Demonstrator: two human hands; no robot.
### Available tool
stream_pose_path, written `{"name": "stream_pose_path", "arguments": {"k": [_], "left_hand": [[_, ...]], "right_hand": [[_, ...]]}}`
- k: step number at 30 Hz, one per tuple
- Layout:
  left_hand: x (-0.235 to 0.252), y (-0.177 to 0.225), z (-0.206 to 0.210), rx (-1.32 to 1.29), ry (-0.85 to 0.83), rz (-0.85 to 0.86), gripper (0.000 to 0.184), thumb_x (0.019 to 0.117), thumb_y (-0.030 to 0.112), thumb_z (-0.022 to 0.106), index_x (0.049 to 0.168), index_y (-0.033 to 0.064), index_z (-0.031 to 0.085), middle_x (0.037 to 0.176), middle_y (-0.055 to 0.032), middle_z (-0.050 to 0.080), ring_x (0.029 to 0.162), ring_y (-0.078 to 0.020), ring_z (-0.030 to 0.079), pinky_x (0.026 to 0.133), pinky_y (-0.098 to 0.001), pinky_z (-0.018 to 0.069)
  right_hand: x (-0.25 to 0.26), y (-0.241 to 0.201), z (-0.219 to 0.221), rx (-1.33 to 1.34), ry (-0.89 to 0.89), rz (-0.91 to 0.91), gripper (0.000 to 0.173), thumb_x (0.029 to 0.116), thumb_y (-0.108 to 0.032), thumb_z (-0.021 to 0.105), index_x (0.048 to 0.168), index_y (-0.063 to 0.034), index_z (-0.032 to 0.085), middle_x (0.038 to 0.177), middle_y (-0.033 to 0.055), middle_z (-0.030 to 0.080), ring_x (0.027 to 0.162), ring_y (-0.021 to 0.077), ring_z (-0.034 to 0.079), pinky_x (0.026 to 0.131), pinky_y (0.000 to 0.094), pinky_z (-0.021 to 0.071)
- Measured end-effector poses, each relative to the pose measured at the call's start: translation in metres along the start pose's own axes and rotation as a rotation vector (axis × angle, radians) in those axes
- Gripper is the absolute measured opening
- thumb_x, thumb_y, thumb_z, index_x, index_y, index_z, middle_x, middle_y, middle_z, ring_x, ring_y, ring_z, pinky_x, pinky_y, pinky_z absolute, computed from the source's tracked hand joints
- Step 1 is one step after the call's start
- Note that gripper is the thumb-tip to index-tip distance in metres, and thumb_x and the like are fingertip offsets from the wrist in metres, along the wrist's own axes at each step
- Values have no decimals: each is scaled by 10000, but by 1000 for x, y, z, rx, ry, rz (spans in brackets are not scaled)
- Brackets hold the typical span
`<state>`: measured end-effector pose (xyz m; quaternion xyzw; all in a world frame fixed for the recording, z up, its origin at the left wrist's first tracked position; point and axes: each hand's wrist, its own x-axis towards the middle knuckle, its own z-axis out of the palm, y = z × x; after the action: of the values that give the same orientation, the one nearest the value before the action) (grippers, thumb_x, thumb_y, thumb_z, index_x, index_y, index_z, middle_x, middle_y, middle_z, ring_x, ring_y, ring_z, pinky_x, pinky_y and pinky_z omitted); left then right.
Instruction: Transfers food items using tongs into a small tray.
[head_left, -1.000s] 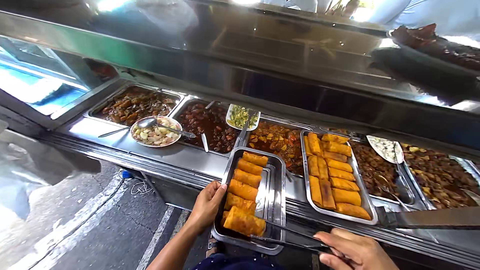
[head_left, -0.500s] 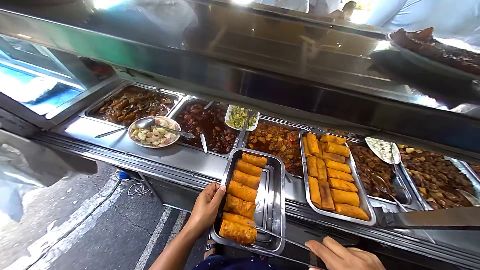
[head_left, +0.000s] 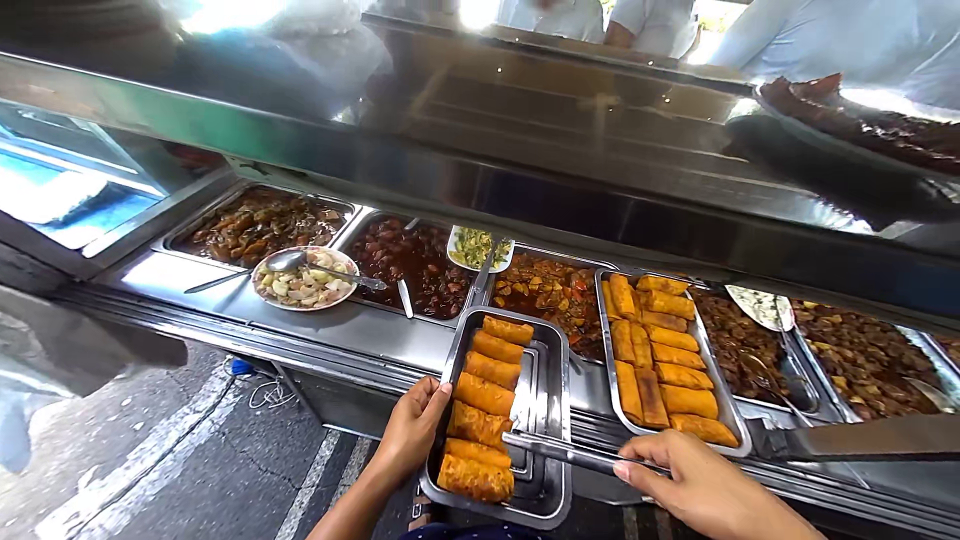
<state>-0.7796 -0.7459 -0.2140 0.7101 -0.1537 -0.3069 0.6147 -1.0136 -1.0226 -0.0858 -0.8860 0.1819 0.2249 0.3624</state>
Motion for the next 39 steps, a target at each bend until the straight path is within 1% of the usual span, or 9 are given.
{"name": "stream_pose_path", "arguments": {"k": [4,7,9,11,15,21,30,34,39], "left_hand": [[0,-1,0,6,0,8,250,1037,289,512,894,95,578,662,-7,579,600,-121,592,591,-304,514],[-1,-1,-1,23,-4,10,248,1036,297,513,912,94,585,675,-2,580,616,-119,591,603,-310,513],[-1,-1,-1,17,-2,7,251,1041,298,513,908,97,582,666,-1,569,606,-121,581,592,-307,503],[-1,-2,-1,14,-4,8,248,1040,294,514,899,99,578,658,1,563,592,-120,574,581,-302,500],[0,-1,-2,9,12,24,226,1032,276,515,894,109,579,648,19,551,579,-94,554,563,-272,475],[3,-1,-3,4,42,26,223,1037,270,508,915,102,589,680,7,599,616,-104,607,596,-282,522],[4,-1,-2,-7,52,40,219,1038,242,500,896,99,586,670,9,596,609,-95,601,587,-270,515],[5,1,-2,-13,57,39,221,1040,243,501,896,99,586,678,5,598,621,-98,602,598,-271,516],[6,0,-2,-12,60,31,216,1041,234,502,901,90,584,680,1,592,617,-105,595,595,-283,512]], "right_hand": [[21,2,2,70,-41,-9,372,1007,-443,595,998,-118,775,733,1,652,636,100,567,632,355,469],[10,1,10,10,97,-101,376,995,-429,618,1038,-104,803,880,74,767,823,202,719,751,491,552],[-7,-11,16,-81,180,-114,400,1011,-418,607,1112,-77,791,962,138,779,929,303,749,817,583,566],[-19,-20,27,-202,289,-133,407,1018,-411,601,1159,-72,777,923,166,755,852,348,736,745,586,569],[-18,-10,62,-413,548,-257,385,1023,-392,598,1151,-72,770,803,161,700,634,320,682,514,491,528],[0,19,100,-517,808,-327,354,1023,-383,600,1151,-102,774,777,115,700,591,257,659,498,402,519],[-23,22,61,-78,581,-320,349,999,-335,674,1159,-37,759,835,168,709,694,269,668,624,434,557],[-35,23,37,-206,439,-304,339,1013,-387,632,1115,-98,777,795,142,695,660,286,662,573,478,519],[-23,16,42,-291,444,-318,333,1035,-374,592,1087,-108,786,802,136,711,672,298,690,560,493,526]]}}
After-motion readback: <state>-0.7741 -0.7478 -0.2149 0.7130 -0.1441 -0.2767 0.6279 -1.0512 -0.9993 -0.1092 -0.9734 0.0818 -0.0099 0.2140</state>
